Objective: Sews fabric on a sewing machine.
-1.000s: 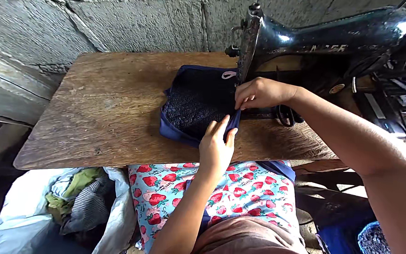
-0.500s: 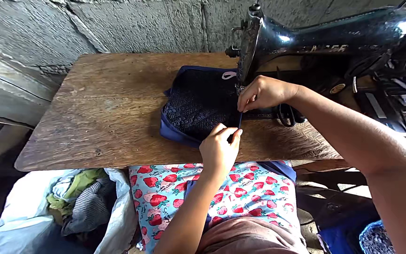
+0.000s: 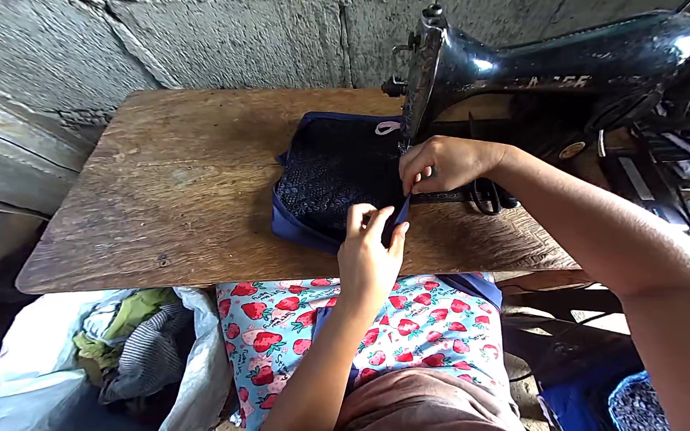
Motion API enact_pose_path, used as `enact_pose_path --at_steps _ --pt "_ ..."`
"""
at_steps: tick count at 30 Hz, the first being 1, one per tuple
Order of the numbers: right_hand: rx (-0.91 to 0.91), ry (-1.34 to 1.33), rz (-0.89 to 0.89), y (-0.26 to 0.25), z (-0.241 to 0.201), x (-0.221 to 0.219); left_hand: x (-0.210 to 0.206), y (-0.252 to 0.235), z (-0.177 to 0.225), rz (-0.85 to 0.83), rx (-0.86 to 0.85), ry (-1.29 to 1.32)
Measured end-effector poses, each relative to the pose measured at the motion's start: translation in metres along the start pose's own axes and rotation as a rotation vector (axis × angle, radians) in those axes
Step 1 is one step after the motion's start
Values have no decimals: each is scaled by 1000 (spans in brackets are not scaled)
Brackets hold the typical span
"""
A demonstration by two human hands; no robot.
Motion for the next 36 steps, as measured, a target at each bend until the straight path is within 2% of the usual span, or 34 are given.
enact_pose_path --at_steps 4,9,13,20,30,36 --pt "16 0 18 -1 0 0 4 1 -2 38 -23 -6" --pt "32 11 30 -5 -2 0 5 -1 -3 0 17 -6" --pt "-37 33 -32 -8 -4 -6 4 1 -4 -75 15 49" --pt "-99 51 -59 -14 -7 -16 4 9 -1 10 15 -80" --pt "-18 54 23 -3 -3 -20 -4 8 19 -108 -16 -332" --pt "-65 -159 61 7 5 -13 -4 11 11 30 -103 -176"
Point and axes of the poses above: each hand's wrist, its own y-axis away from the middle knuckle, its own x-axis out of the back of the hand, z = x × y, the point moved 3 cm from there along -y, towards the middle knuckle, and after that the axes turned 1 degree about x, right-handed, at the moved point
